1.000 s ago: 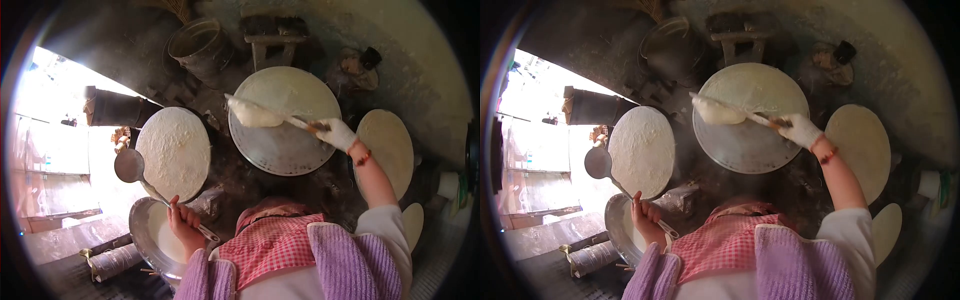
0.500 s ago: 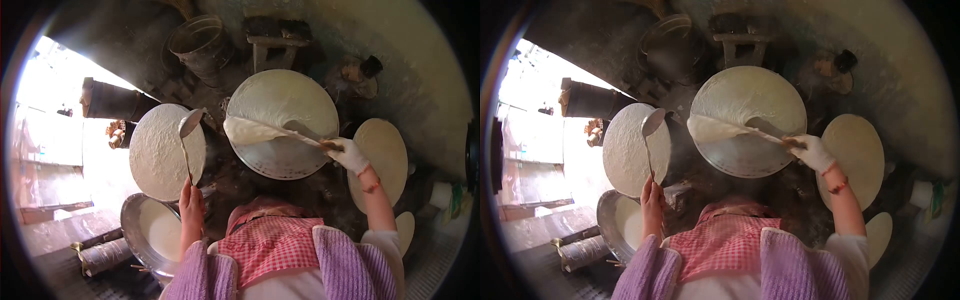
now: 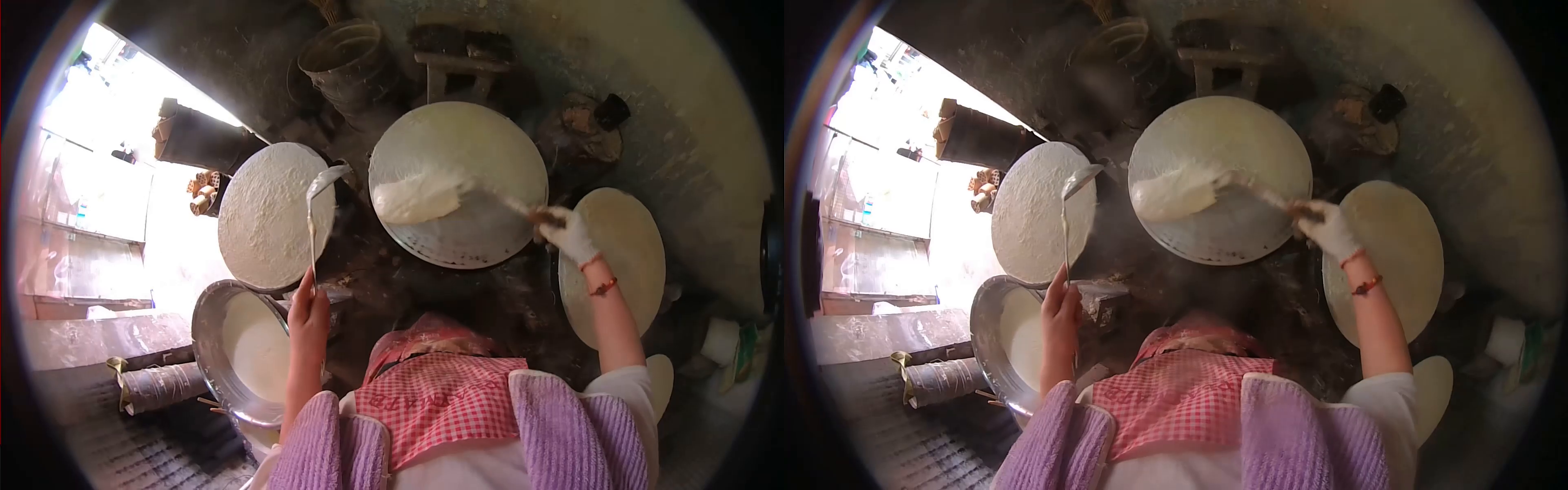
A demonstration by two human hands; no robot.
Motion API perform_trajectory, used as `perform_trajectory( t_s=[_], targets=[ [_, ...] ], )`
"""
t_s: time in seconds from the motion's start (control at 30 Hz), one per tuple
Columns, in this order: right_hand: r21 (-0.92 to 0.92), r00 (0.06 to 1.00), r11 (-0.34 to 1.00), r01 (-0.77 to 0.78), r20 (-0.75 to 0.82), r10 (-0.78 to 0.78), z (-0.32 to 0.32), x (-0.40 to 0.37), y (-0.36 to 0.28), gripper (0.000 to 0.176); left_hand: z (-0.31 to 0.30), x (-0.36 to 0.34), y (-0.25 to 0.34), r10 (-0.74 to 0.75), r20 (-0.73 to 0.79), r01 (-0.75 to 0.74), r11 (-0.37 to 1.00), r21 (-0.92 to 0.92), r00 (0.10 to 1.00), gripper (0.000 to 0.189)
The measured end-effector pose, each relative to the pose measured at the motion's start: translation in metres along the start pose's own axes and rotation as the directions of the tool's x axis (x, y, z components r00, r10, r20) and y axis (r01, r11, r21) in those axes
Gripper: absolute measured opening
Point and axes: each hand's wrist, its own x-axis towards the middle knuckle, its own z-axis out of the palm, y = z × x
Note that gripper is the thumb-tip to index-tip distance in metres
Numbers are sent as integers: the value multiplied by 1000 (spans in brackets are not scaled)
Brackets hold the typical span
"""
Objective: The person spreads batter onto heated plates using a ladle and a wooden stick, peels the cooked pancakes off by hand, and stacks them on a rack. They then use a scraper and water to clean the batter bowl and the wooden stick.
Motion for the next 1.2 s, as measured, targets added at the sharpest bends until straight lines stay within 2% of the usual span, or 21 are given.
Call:
perform_trajectory(
  t_s=[0.07, 0.13, 0.17, 0.2, 0.23, 0.33, 0.37, 0.4, 0.47, 0.5, 0.53, 0.6, 0.67, 0.7, 0.73, 0.77, 0.87, 0.93, 1.0, 1.13, 1.2],
  targets=[
    [188, 991, 981, -40, -118, 63, 5, 13, 22, 37, 8, 3, -13, 89, 27, -92, 991, 93, 996, 46],
    [1, 952, 953, 303, -48, -303, 27, 36, 15, 32, 22, 8, -14, 198, 80, -213, 913, 348, 977, 49],
    [5, 952, 952, 305, -37, -305, 38, 37, 6, 32, 25, 10, -18, 319, 126, -341, 831, 438, 939, 52],
    [76, 985, 984, 161, 52, -165, 50, 29, -12, 32, 31, 0, -5, 283, 134, -307, 760, 572, 950, 52],
    [137, 989, 991, 1, 147, -22, 60, 19, -17, 31, 35, -10, -7, 267, 131, -293, 769, 568, 955, 52],
    [22, 982, 988, 154, 108, -156, 64, -8, 19, 32, 31, -29, -20, 312, 170, -354, 785, 508, 935, 52],
    [56, 993, 998, 33, 107, -39, 61, -29, 23, 31, 26, -36, -26, 356, 203, -410, 787, 461, 912, 52],
    [80, 997, 997, 15, 69, -21, 65, -48, 35, 32, 23, -44, -21, 361, 213, -419, 787, 453, 908, 52],
    [56, 989, 991, 118, -91, -113, 78, -85, 96, 36, 15, -57, -2, 105, 328, -264, 830, 491, 939, 53],
    [168, 992, 983, 79, -106, -62, 92, -109, 111, 42, 14, -57, -7, 148, 392, -337, 814, 473, 908, 51],
    [61, 984, 997, 41, -178, -30, 105, -133, 117, 42, 22, -53, -6, 144, 403, -336, 821, 462, 904, 51],
    [117, 919, 954, -277, -257, 299, 170, -148, 199, 40, 36, -34, -7, 265, 607, -561, 740, 370, 750, 52],
    [427, 829, 865, -263, -359, 429, 204, -145, 159, 35, 60, 3, -36, 574, 604, -752, 656, 64, 553, 49],
    [635, 792, 743, -212, -334, 512, 212, -141, 104, 45, 52, -4, -22, 578, 598, -745, 665, 50, 556, 49],
    [840, 827, 533, 95, -365, 428, 229, -114, 113, 32, 41, -12, 11, 263, 628, -195, 965, -178, 732, 46],
    [836, 841, 515, 189, -408, 355, 230, -103, 66, 24, 29, -20, 36, -88, 740, 448, 841, -304, 667, 45],
    [755, 945, 655, 34, -237, 225, 238, -87, -29, 24, -25, -25, 57, 118, 619, 347, 739, -577, 776, 41],
    [691, 983, 721, -58, -87, 162, 268, -63, -44, 27, -52, -11, 50, 64, 557, 368, 689, -625, 828, 41],
    [765, 982, 626, -151, 44, 183, 298, -46, -47, 28, -75, 0, 30, 10, 514, 374, 673, -638, 858, 41],
    [831, 945, 525, -186, 5, 326, 324, -93, -20, 32, -124, 8, -35, -165, 387, 403, 604, -688, 907, 41],
    [776, 898, 614, -148, -155, 412, 307, -131, 11, 35, -142, 0, -54, -203, 363, 411, 569, -712, 909, 41]
  ],
)
